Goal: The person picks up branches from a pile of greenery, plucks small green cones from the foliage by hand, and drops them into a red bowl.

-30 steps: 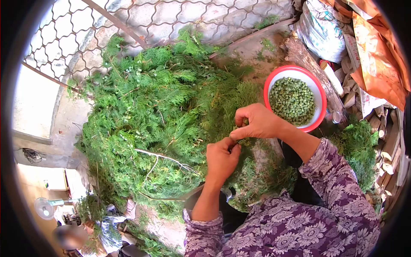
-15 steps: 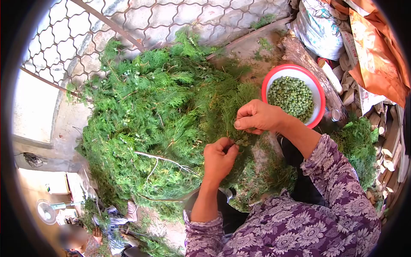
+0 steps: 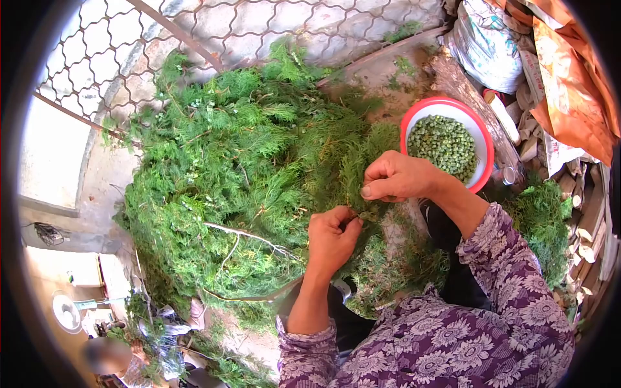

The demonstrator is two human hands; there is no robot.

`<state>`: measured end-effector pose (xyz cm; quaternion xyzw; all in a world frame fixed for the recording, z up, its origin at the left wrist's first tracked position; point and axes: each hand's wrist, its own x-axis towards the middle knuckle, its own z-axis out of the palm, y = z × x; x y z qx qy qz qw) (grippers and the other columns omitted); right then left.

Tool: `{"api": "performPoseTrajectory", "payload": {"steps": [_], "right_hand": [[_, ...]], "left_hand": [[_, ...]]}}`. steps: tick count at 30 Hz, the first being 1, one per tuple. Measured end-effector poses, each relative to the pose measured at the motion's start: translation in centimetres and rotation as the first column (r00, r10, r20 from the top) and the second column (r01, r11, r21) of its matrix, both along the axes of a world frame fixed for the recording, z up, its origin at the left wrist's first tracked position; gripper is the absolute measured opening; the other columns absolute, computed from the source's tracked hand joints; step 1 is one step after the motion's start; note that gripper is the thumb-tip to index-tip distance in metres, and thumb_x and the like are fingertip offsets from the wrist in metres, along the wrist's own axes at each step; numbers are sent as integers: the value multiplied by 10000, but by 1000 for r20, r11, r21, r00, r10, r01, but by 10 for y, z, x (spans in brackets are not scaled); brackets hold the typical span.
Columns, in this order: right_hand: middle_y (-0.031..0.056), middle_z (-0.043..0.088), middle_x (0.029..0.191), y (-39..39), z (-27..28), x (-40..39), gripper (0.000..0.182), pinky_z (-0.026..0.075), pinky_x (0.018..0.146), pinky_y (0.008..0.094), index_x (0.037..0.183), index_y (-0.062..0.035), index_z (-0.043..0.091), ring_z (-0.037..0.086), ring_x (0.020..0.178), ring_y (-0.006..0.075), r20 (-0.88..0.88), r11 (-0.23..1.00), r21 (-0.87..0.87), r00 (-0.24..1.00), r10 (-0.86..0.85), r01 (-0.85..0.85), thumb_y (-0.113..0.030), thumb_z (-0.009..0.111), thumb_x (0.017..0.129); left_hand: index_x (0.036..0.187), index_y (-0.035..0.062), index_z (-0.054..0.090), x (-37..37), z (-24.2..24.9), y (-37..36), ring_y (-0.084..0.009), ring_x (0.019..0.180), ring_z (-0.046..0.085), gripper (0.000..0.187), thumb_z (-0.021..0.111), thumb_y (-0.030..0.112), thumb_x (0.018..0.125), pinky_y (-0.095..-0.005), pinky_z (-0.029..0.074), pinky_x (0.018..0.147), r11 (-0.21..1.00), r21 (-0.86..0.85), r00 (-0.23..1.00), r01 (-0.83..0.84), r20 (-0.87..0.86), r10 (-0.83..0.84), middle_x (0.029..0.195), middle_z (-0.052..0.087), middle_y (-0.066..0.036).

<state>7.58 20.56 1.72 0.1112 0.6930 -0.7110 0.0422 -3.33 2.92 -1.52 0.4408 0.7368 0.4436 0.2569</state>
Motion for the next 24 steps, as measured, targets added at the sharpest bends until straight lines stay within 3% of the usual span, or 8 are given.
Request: {"api": "performPoseTrajectory", "payload": {"steps": [1, 3, 6, 10, 15, 20, 23, 24], "right_hand": [[-22, 446, 494, 0, -1, 0, 289, 286, 371, 212, 616, -30, 533, 389, 414, 50, -22, 1000, 11, 1000, 13, -13, -263, 593, 776], [-23, 445, 496, -1, -5, -2, 289, 286, 372, 213, 612, -30, 531, 388, 414, 50, -90, 996, 88, 995, 33, -25, -259, 587, 778], [-24, 439, 499, 0, -7, -2, 278, 283, 373, 212, 611, -32, 531, 384, 414, 51, -135, 990, 133, 989, 61, -43, -244, 574, 786], [-20, 465, 509, 3, 14, 12, 255, 298, 385, 203, 603, -47, 532, 406, 431, 48, -69, 991, -125, 996, 47, -55, -224, 558, 785], [-21, 481, 547, 25, 9, 18, 167, 295, 382, 193, 704, -52, 548, 406, 427, 42, -100, 932, -140, 931, -350, 335, -190, 555, 798], [-10, 523, 617, 74, -19, 36, 127, 339, 420, 184, 780, -47, 567, 444, 470, 36, -154, 792, -22, 781, -605, 610, -173, 564, 789], [62, 597, 723, 104, -41, 50, 205, 445, 532, 261, 862, -31, 586, 559, 583, 136, -310, 590, 289, 657, -687, 754, -206, 585, 756], [104, 609, 790, 111, -44, 55, 249, 458, 617, 306, 886, -35, 595, 581, 675, 203, -306, 383, 595, 640, -705, 706, -232, 597, 735]], "left_hand": [[643, -6, 542, 0, -1, 0, -23, 498, 387, 91, 593, 22, 713, -206, 317, 455, 1000, 0, 1000, -1, 0, 1, 525, 479, 35], [630, 33, 560, 0, -4, 1, -222, 475, 484, 96, 620, 101, 661, -314, 368, 554, 999, 28, 988, -25, -154, 29, 506, 490, -100], [637, 52, 566, 2, 2, 2, -244, 518, 500, 88, 623, 116, 658, -335, 353, 606, 999, 30, 967, -32, -252, 39, 531, 508, -101], [657, -17, 546, -6, -6, 3, -42, 482, 411, 95, 591, 49, 710, -231, 341, 449, 996, 40, 870, -78, -486, 87, 514, 496, 2], [688, -8, 571, -11, -10, 1, -39, 525, 415, 84, 569, 56, 744, -203, 329, 481, 978, 42, 972, -204, 128, 197, 582, 532, 8], [677, 15, 569, -11, 7, 4, -37, 543, 422, 99, 595, 62, 760, -199, 320, 487, 979, 53, 897, -195, 413, 156, 615, 558, -4], [679, 28, 578, -13, 6, 5, -55, 547, 480, 92, 597, 55, 765, -193, 353, 515, 971, 94, 839, -221, 525, 140, 653, 611, -40], [687, 27, 584, -14, 6, 5, -65, 551, 497, 85, 601, 53, 766, -199, 368, 526, 966, 123, 817, -228, 564, 121, 666, 623, -53]]}}
